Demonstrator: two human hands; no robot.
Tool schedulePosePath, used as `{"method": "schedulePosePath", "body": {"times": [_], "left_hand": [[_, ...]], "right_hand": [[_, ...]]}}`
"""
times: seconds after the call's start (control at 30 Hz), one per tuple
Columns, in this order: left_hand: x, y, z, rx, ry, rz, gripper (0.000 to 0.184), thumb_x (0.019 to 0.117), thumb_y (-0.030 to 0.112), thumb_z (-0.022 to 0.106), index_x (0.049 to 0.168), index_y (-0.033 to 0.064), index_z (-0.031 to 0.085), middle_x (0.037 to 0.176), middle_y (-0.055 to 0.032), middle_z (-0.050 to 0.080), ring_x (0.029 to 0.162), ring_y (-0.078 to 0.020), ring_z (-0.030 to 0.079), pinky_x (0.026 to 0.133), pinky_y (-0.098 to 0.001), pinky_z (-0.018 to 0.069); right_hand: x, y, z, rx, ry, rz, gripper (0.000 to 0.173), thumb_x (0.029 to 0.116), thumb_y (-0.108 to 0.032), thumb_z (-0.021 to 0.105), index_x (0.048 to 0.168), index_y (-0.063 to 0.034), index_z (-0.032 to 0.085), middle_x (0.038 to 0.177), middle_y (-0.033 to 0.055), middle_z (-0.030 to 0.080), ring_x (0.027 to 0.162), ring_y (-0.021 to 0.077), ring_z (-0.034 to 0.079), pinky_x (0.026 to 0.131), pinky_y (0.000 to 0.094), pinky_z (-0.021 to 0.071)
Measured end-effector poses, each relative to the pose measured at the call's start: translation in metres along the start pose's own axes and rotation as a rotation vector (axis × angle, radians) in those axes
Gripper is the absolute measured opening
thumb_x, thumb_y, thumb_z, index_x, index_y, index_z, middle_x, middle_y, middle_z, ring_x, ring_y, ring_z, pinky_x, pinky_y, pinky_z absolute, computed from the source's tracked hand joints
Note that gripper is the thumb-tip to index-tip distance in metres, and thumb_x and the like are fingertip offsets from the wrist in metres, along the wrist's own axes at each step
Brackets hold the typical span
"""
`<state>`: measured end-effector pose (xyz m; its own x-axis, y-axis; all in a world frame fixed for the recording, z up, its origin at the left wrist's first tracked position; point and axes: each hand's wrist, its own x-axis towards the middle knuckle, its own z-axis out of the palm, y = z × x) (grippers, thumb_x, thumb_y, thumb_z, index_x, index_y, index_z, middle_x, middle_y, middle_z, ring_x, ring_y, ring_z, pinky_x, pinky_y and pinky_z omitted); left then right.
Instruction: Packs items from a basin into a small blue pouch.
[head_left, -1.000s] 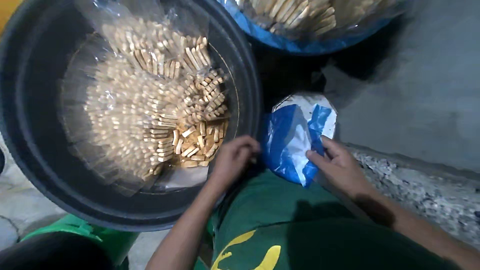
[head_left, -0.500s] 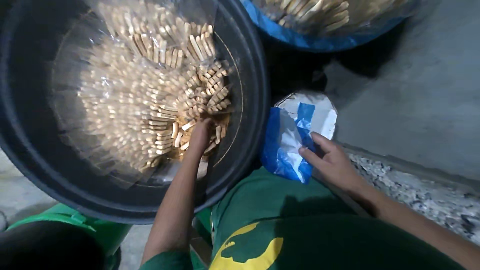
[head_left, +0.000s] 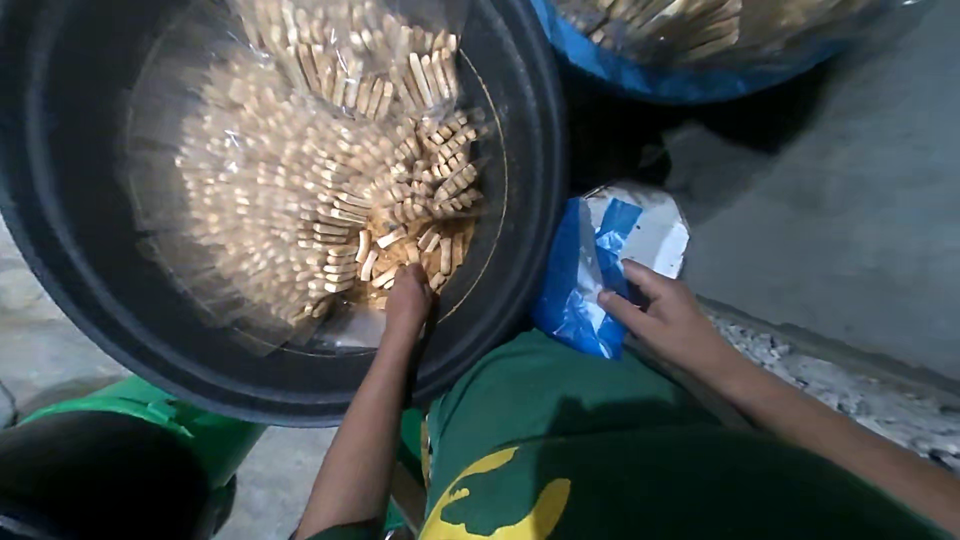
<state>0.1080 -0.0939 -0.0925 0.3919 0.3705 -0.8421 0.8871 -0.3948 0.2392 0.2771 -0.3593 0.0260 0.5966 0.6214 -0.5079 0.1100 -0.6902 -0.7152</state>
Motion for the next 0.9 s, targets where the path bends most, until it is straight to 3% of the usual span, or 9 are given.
{"method": "schedulePosePath", "body": {"times": [0.13,0.23,0.33,0.43,0.5,0.6,0.67,0.77,0.9], "left_hand": [[0.018,-0.003,-0.007,0.121,-0.127,-0.078,0.041,0.1019,0.019,0.059,0.139,0.0021,0.056,0.142,-0.0260,0.054,0.127,-0.0457,0.056,0.101,-0.0661,0.0453],[0.026,-0.014,-0.013,-0.019,-0.301,0.096,0.035,0.1036,0.012,0.056,0.136,-0.0009,0.059,0.128,-0.0280,0.063,0.118,-0.0423,0.061,0.101,-0.0603,0.0461],[0.016,-0.018,-0.027,-0.020,-0.421,0.210,0.037,0.1072,0.011,0.048,0.142,0.0038,0.056,0.131,-0.0247,0.062,0.121,-0.0383,0.060,0.106,-0.0553,0.0434],[0.010,-0.030,-0.038,-0.069,-0.102,0.070,0.030,0.1072,0.011,0.048,0.132,0.0047,0.064,0.116,-0.0278,0.067,0.106,-0.0448,0.065,0.094,-0.0632,0.0478],[0.007,-0.039,-0.042,-0.193,0.101,0.016,0.029,0.1070,0.012,0.048,0.129,0.0018,0.063,0.109,-0.0264,0.068,0.095,-0.0420,0.067,0.087,-0.0609,0.0516],[-0.031,-0.020,-0.049,-0.658,-0.040,0.367,0.021,0.1055,0.006,0.046,0.120,0.0007,0.061,0.112,-0.0118,0.065,0.096,-0.0196,0.065,0.087,-0.0409,0.0560],[-0.069,0.026,-0.039,-0.945,-0.265,0.718,0.019,0.1027,0.006,0.047,0.109,0.0049,0.065,0.112,-0.0036,0.071,0.100,-0.0141,0.070,0.092,-0.0363,0.0591],[-0.096,0.098,-0.012,-0.872,-0.312,0.972,0.022,0.1036,0.002,0.049,0.117,-0.0058,0.066,0.119,-0.0129,0.069,0.110,-0.0170,0.067,0.099,-0.0350,0.0553],[-0.098,0.142,0.002,-0.324,-0.272,0.872,0.047,0.1026,-0.003,0.049,0.150,-0.0007,0.046,0.144,-0.0281,0.050,0.130,-0.0356,0.055,0.110,-0.0425,0.0453]], "right_hand": [[-0.001,0.000,0.000,-0.017,-0.007,-0.016,0.027,0.0989,-0.022,0.053,0.111,-0.0015,0.065,0.090,0.0037,0.066,0.077,0.0008,0.061,0.071,0.0203,0.0522],[-0.001,-0.003,-0.001,-0.025,-0.021,-0.025,0.027,0.0992,-0.022,0.053,0.112,-0.0009,0.065,0.091,0.0048,0.066,0.078,0.0008,0.061,0.072,0.0200,0.0520],[-0.004,0.001,-0.003,-0.031,-0.012,-0.031,0.032,0.0991,-0.024,0.053,0.116,-0.0001,0.066,0.094,0.0060,0.068,0.081,0.0012,0.063,0.074,0.0206,0.0533],[-0.005,0.004,-0.004,-0.025,0.004,-0.017,0.030,0.0992,-0.022,0.053,0.114,0.0000,0.065,0.092,0.0051,0.067,0.079,0.0011,0.061,0.073,0.0206,0.0526],[-0.006,0.005,-0.002,-0.016,0.004,-0.019,0.028,0.0991,-0.023,0.053,0.113,-0.0010,0.065,0.091,0.0032,0.066,0.078,-0.0008,0.061,0.072,0.0185,0.0523],[-0.006,-0.001,-0.002,0.004,-0.006,0.006,0.029,0.0999,-0.023,0.053,0.114,-0.0002,0.065,0.091,0.0032,0.066,0.077,-0.0017,0.060,0.072,0.0175,0.0515],[-0.006,-0.004,-0.001,0.030,-0.010,0.027,0.029,0.0999,-0.022,0.054,0.115,-0.0005,0.065,0.092,0.0017,0.067,0.078,-0.0040,0.061,0.072,0.0158,0.0523],[-0.009,-0.007,0.004,0.141,0.045,0.038,0.026,0.0980,-0.018,0.056,0.115,-0.0009,0.064,0.095,-0.0038,0.068,0.083,-0.0080,0.063,0.075,0.0129,0.0539],[-0.018,-0.013,0.004,0.269,0.209,0.023,0.024,0.0955,-0.011,0.056,0.117,-0.0002,0.059,0.096,-0.0111,0.067,0.086,-0.0097,0.064,0.080,0.0120,0.0552]]}}
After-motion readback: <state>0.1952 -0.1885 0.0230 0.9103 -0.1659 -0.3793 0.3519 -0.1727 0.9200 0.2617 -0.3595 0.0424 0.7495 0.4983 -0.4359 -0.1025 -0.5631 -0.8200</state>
